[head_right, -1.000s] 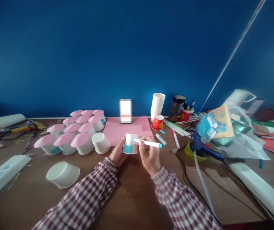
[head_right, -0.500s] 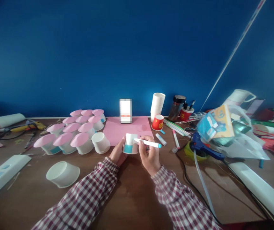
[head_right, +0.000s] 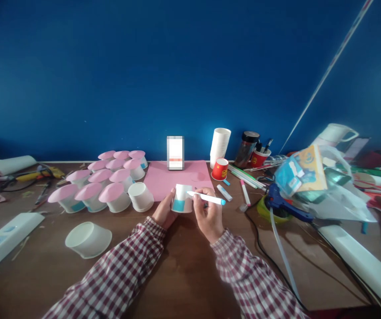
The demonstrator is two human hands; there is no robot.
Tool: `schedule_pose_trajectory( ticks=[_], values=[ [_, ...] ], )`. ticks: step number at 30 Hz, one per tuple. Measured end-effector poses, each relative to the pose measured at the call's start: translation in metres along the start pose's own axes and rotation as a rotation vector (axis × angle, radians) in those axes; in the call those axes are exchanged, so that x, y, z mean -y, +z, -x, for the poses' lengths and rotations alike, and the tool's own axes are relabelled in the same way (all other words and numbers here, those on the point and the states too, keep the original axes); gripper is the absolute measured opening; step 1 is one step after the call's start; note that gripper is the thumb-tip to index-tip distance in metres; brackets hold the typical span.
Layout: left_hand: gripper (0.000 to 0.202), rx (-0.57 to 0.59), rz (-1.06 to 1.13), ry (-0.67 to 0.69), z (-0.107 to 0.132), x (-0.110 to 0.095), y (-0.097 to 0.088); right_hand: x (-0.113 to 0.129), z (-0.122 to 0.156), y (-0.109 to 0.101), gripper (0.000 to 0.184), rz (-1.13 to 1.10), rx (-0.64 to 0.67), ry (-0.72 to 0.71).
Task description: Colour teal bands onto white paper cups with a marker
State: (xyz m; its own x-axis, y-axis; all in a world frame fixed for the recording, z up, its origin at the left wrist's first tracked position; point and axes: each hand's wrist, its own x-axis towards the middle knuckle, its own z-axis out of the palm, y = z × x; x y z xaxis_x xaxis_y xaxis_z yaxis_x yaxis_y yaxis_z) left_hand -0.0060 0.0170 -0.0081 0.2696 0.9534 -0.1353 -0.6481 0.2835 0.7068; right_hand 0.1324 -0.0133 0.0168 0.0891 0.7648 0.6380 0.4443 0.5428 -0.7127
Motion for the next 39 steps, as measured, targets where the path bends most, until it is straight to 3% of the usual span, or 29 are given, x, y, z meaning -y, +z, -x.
schedule_pose_trajectory(
  ticks=[39],
  values=[
    [0.041, -0.001, -0.001, 0.02, -0.0024, 0.0024, -0.0031, 0.0044, -0.0018, -0.002, 0.015, 0.041, -0.01, -0.024]
  ],
)
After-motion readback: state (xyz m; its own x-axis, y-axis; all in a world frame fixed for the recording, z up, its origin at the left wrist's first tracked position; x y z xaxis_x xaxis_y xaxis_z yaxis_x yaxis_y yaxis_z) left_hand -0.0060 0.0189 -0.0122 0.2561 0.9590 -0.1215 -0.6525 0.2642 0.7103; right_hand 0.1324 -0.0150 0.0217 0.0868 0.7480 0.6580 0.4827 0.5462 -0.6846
